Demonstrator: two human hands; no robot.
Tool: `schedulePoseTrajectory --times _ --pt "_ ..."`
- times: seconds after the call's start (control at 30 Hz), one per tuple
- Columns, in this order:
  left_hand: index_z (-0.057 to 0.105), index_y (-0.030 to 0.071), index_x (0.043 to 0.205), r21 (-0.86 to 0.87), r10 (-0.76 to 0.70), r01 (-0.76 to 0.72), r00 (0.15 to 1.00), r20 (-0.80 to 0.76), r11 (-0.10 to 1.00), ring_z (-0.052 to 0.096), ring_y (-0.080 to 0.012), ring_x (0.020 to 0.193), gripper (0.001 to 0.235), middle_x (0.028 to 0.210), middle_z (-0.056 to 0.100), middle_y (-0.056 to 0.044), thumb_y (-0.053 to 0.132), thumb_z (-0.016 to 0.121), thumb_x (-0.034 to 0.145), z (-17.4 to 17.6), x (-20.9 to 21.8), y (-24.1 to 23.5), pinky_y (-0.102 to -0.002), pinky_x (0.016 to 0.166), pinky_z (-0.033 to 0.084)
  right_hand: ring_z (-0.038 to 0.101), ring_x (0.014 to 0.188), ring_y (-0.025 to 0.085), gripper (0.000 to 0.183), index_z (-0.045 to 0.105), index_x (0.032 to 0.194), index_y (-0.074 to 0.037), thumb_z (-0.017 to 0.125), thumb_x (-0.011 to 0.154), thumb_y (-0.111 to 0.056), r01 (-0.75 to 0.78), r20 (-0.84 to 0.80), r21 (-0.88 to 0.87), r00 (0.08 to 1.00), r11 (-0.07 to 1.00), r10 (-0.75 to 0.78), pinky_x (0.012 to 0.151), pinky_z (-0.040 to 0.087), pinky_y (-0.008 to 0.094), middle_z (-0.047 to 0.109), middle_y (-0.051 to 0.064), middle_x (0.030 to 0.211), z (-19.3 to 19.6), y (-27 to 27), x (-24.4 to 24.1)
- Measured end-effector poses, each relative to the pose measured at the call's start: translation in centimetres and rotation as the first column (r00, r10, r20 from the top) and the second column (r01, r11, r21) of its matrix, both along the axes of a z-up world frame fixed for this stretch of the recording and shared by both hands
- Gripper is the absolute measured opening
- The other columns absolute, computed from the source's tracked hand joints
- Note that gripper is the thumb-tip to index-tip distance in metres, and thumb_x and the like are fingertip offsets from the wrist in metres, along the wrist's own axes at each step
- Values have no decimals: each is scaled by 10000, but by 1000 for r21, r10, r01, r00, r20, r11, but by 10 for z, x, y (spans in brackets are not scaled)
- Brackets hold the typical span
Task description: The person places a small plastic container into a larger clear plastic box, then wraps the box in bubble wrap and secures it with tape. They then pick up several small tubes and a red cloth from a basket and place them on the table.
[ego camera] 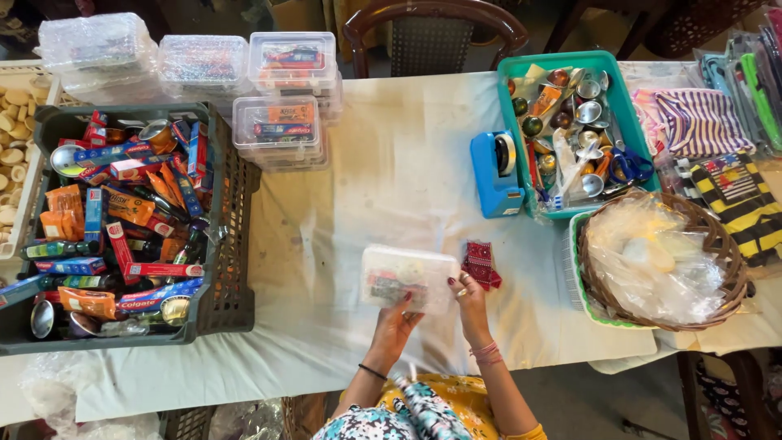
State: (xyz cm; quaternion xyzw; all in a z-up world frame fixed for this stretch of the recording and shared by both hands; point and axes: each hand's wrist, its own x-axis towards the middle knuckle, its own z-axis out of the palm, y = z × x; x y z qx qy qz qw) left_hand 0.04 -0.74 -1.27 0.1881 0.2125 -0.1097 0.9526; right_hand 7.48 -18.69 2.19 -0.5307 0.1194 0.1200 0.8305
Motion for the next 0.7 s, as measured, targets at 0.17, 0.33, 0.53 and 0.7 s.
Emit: schedulePoseTrajectory --times 0.17,0.33,0.53,0.7 --pt "560 148 1352 230 105 -99 994 -15 968 637 -128 1178 457 1291 651 7 147 701 917 27 3 6 -368 1042 505 699 1086 161 375 574 1234 -45 543 982 -322 -240 -188 148 946 959 266 892 612 407 697 19 1207 15 12 -7" --pt "566 117 1378 433 55 -40 998 -22 900 614 -140 1176 477 1299 655 -8 243 693 936 20 1 16 -378 966 495 676 1121 185 415 561 1331 -71 566 986 -302 -245 -179 183 944 952 277 950 570 402 678 64 1264 31 20 -12" --pt "570 153 1376 349 30 -8 998 -58 937 641 -172 1151 489 1293 674 -6 353 634 935 23 4 46 -402 915 527 633 1167 139 429 577 1354 -49 603 995 -282 -299 -80 116 948 947 309 998 524 345 668 32 1272 8 13 -14" --pt "565 151 1397 392 94 -65 994 -56 918 637 -156 1157 503 1291 667 -9 287 681 927 27 1 57 -394 917 527 602 1140 112 407 597 1361 -62 604 1016 -278 -304 -73 36 949 952 306 963 487 307 662 14 1250 -14 9 -18"
